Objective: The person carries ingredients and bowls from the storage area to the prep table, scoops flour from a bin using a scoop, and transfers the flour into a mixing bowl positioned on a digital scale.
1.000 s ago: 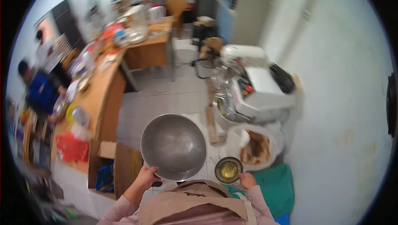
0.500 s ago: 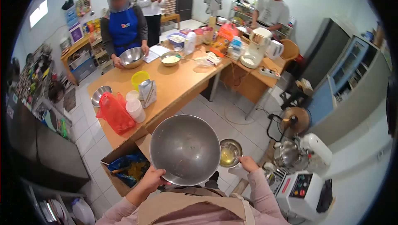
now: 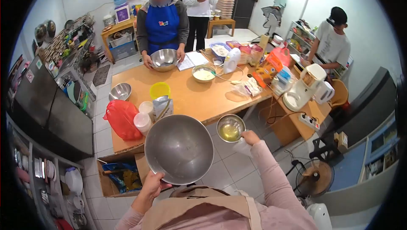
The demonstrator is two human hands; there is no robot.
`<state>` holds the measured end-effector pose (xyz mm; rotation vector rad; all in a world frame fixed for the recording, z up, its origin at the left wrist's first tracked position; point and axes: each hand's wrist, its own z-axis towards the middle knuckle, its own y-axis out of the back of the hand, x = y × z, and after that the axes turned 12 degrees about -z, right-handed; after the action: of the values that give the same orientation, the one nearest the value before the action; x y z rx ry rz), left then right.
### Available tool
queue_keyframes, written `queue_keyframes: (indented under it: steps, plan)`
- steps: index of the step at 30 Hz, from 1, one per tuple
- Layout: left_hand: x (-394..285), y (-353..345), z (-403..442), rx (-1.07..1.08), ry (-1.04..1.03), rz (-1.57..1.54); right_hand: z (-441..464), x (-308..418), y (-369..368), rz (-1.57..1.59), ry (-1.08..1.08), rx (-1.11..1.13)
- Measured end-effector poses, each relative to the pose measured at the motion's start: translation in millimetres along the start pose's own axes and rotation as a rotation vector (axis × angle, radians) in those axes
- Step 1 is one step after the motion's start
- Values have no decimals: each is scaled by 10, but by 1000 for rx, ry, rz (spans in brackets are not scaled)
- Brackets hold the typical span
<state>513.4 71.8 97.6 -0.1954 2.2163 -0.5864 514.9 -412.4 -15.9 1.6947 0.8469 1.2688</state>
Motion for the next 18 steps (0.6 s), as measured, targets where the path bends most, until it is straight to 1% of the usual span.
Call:
queue_keyframes:
  steps: [2,5,6,8,9,12,13,16,17,18]
  plan:
    - [-12,-58,266,15,-24,43,428,-116,74,-54,40,12]
    - [-119,-280,576,46,-20,61,897,-145,240,-38,32,5]
    - [-161,-372,679,60,-17,64,1072,-210,228,-128,83,3]
    - [-202,-537,927,25,-29,30,1522,-405,202,-311,190,-20]
    - [-228,-617,1066,14,-28,22,1680,-440,211,-185,107,1]
    - [-314,-890,1398,9,-16,0,2199,-533,202,-165,-118,87]
    - [-344,-997,1505,10,-11,-9,2356,-568,204,-75,-158,111]
    - [-382,-1305,1780,-38,-24,-45,2757,-590,237,-31,-151,122]
    - [-384,-1375,1896,-54,-21,-58,2853,-567,251,-16,-188,82]
    - [-375,-1423,2018,-71,-14,-66,3004,-620,215,-38,-137,103]
